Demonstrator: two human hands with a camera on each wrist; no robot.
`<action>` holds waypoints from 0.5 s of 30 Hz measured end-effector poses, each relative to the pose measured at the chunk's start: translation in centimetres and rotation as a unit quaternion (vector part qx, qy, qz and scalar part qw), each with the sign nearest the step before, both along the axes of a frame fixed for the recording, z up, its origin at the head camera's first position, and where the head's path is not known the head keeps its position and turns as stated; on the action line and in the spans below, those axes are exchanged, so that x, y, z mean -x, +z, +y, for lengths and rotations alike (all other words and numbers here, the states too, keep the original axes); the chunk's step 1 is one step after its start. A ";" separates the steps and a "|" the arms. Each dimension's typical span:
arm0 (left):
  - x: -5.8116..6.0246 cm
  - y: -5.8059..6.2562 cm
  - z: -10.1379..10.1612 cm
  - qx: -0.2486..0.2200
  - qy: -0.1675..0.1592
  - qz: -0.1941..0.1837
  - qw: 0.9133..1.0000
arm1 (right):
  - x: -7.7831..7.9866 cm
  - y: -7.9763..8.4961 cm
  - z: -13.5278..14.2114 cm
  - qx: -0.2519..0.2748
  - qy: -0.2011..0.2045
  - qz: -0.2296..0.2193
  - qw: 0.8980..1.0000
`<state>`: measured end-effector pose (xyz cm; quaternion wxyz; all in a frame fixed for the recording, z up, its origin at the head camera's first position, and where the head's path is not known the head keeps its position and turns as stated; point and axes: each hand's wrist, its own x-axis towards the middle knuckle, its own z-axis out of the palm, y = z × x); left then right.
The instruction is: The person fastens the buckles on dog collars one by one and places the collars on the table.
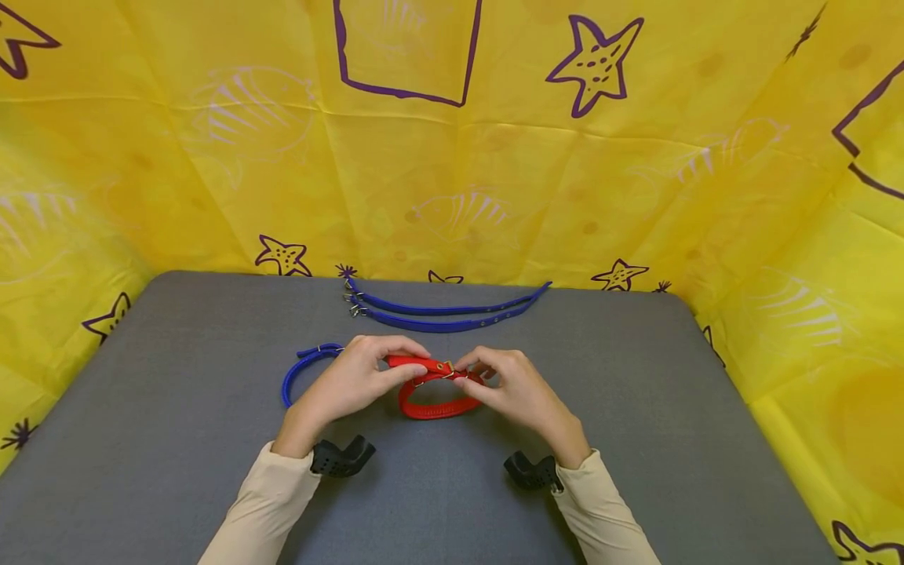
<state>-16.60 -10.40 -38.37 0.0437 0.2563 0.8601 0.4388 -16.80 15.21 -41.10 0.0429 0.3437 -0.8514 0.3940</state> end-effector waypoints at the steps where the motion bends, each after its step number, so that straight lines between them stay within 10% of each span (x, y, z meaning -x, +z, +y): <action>1: 0.0 0.1 -0.1 0.003 0.003 0.001 1.000 | 0.0 0.0 0.0 -0.002 -0.002 -0.004 1.000; 15: 0.0 0.5 -0.7 -0.011 0.007 -0.016 1.000 | 0.1 -0.1 0.1 -0.006 -0.005 -0.031 1.000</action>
